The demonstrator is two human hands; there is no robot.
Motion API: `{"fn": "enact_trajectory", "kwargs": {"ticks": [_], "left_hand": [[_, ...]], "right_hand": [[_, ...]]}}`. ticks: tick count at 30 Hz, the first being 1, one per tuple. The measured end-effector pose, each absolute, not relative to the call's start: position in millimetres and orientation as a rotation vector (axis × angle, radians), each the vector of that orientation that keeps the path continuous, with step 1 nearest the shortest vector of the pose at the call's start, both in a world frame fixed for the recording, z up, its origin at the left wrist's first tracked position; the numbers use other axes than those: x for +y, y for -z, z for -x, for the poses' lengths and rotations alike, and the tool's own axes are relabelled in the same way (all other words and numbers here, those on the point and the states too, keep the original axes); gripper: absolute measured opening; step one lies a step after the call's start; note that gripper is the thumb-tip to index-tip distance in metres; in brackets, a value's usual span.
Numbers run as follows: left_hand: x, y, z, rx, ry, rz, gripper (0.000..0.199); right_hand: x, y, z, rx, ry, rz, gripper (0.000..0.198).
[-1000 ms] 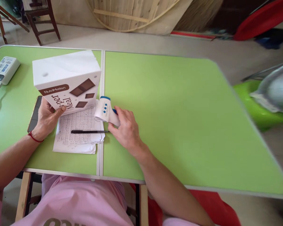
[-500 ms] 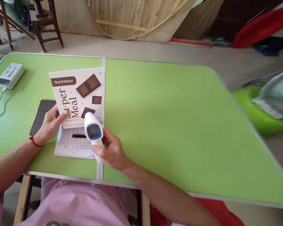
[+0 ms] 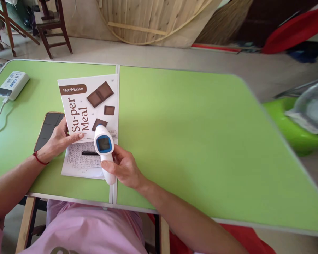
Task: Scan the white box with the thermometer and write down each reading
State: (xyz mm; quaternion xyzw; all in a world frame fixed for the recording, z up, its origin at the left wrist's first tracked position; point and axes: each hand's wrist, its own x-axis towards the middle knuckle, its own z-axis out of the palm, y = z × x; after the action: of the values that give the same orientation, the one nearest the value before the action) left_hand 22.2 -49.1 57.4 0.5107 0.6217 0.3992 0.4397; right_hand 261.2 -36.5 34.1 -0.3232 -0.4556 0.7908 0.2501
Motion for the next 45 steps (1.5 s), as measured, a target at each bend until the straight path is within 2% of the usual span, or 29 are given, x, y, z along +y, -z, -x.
{"fn": "enact_trajectory", "kwargs": {"ticks": [9, 26, 38, 45], "left_hand": [[-49.7, -55.5, -20.2, 1.524, -0.984, -1.297, 0.059], [-49.7, -58.2, -18.4, 1.520, -0.942, -1.346, 0.058], [-50.2, -58.4, -18.5, 1.499, -0.944, -1.301, 0.058], [-49.5, -58.8, -17.2, 1.531, -0.918, -1.248, 0.064]], "right_hand": [[-37.6, -30.4, -258.3, -1.223, -2.148, 0.852, 0.043], [-38.0, -30.5, -260.0, -1.236, -2.151, 0.812, 0.036], [-37.1, -30.6, -260.4, -1.257, -2.160, 0.879, 0.044], [-36.6, -30.0, -260.6, -1.258, -2.163, 0.848, 0.041]]}}
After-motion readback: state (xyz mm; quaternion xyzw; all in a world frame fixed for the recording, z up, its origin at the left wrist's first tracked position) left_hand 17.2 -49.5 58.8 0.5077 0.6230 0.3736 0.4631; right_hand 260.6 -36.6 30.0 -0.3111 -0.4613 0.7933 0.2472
